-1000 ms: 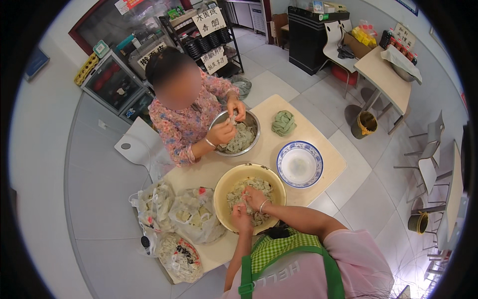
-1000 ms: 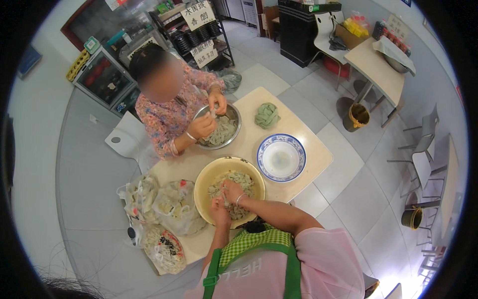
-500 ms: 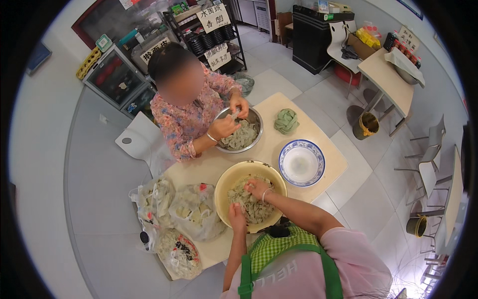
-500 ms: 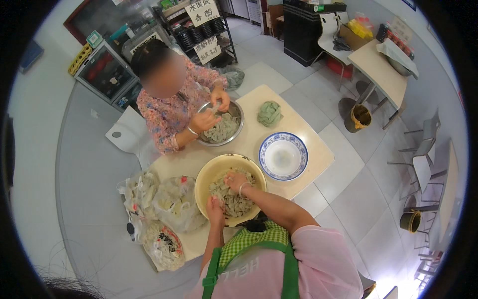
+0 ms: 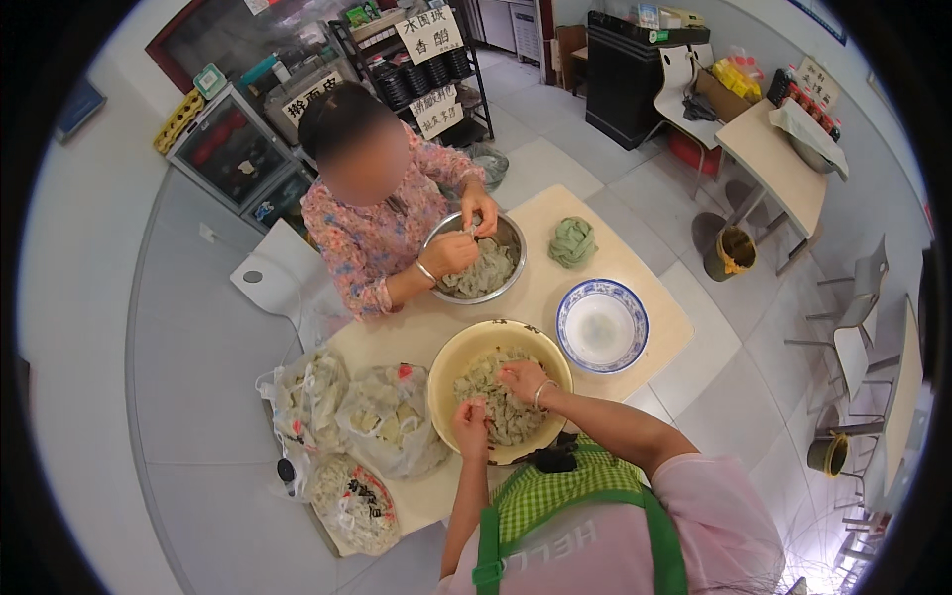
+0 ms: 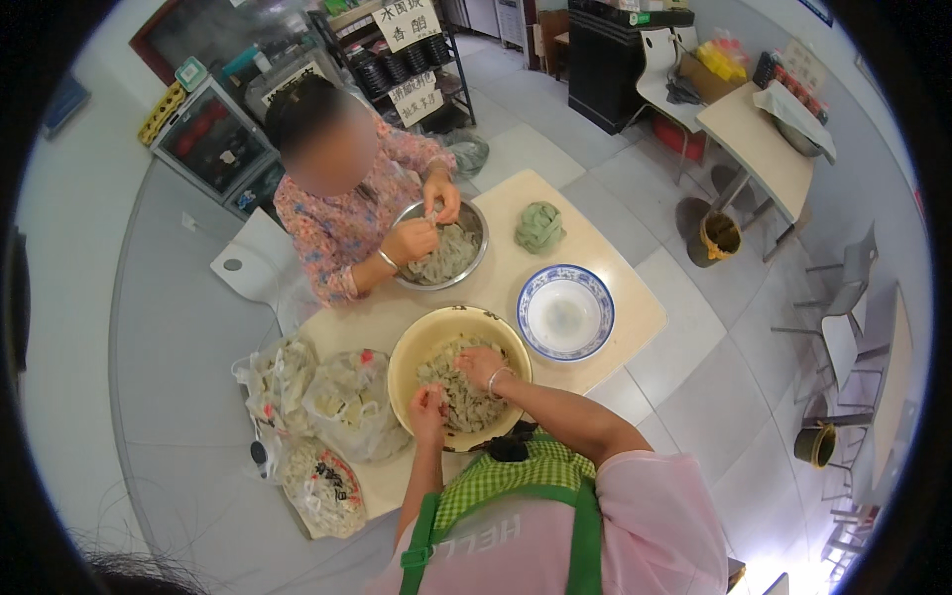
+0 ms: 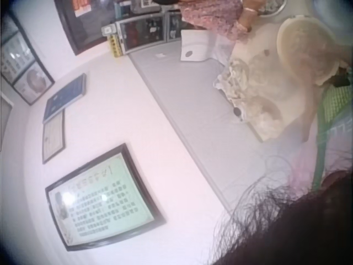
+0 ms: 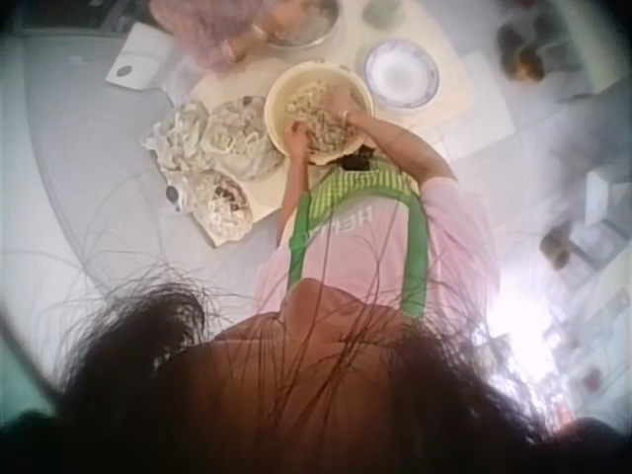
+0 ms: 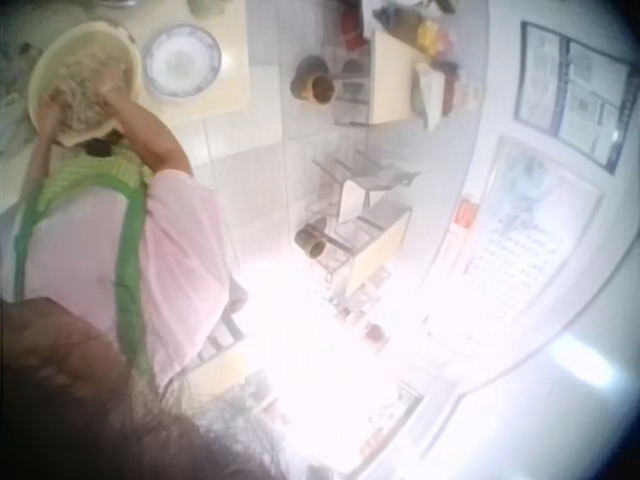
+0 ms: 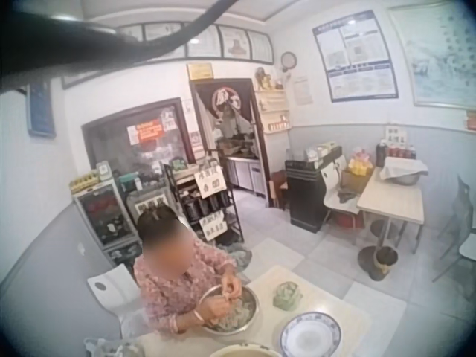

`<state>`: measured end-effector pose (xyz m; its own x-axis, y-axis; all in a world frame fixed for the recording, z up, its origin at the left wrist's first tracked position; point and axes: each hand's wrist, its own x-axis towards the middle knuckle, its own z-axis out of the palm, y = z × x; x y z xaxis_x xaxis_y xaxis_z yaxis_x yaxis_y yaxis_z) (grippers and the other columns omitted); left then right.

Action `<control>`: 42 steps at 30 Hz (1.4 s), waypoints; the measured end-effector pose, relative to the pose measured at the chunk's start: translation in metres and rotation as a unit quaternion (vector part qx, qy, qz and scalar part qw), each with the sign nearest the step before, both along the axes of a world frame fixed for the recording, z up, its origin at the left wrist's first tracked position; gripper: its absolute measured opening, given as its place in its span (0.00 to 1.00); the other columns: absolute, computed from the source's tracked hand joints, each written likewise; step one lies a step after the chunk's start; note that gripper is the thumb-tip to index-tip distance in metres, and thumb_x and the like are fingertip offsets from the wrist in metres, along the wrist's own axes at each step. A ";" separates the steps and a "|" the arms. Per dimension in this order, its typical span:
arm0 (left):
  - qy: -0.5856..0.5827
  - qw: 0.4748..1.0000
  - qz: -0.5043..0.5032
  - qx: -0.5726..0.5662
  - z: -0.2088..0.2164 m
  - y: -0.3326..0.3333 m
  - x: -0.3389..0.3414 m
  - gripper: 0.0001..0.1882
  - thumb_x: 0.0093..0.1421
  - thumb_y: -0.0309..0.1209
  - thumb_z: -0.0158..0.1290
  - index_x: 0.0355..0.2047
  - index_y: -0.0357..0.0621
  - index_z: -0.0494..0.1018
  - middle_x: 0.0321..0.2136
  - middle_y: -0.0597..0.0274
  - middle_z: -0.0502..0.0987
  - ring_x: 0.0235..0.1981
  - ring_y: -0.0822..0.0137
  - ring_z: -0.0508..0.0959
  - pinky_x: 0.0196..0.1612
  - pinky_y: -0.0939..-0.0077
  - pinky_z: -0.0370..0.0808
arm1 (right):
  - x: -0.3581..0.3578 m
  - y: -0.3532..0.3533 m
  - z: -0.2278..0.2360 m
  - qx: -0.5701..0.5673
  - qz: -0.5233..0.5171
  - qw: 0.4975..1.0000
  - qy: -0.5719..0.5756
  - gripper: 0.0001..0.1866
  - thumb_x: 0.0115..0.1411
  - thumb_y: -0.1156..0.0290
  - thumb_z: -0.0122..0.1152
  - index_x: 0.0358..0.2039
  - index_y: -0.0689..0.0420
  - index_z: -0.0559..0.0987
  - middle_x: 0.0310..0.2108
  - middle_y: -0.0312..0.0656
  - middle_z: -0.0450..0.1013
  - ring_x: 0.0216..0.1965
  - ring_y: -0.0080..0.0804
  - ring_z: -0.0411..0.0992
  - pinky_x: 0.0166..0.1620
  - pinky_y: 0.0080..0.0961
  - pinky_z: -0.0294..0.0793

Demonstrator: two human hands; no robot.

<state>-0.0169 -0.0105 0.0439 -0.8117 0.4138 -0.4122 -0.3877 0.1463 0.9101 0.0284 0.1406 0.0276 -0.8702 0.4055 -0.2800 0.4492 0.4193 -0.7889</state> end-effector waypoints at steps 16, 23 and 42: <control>0.353 0.922 -0.021 -0.157 -0.010 0.006 0.004 0.11 0.55 0.34 0.48 0.26 0.37 0.69 0.17 0.58 0.69 0.19 0.66 0.69 0.24 0.75 0.65 | 0.003 -0.043 0.007 0.044 0.054 0.997 0.030 0.08 0.51 0.72 0.47 0.31 0.61 0.66 0.21 0.53 0.68 0.25 0.50 0.68 0.29 0.38 0.66; 0.287 0.955 -0.066 -0.034 -0.002 0.002 -0.008 0.08 0.53 0.30 0.52 0.29 0.37 0.69 0.20 0.62 0.71 0.23 0.71 0.69 0.29 0.80 0.66 | -0.006 -0.009 0.027 -0.502 -0.174 0.846 -0.041 0.11 0.55 0.70 0.48 0.40 0.53 0.68 0.37 0.42 0.66 0.38 0.29 0.65 0.35 0.32 0.70; 0.194 0.968 -0.105 -0.122 -0.016 0.010 0.004 0.13 0.59 0.36 0.42 0.25 0.38 0.63 0.21 0.65 0.65 0.25 0.74 0.62 0.28 0.78 0.61 | -0.007 -0.030 -0.017 -0.044 -0.090 0.984 0.148 0.09 0.52 0.71 0.52 0.33 0.59 0.69 0.27 0.49 0.67 0.28 0.46 0.67 0.33 0.35 0.66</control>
<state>-0.0132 -0.0006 0.0279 -0.8331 0.5159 -0.1996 0.0385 0.4141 0.9094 0.0212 0.1108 0.0101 -0.8356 0.5453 -0.0661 0.2552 0.2789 -0.9258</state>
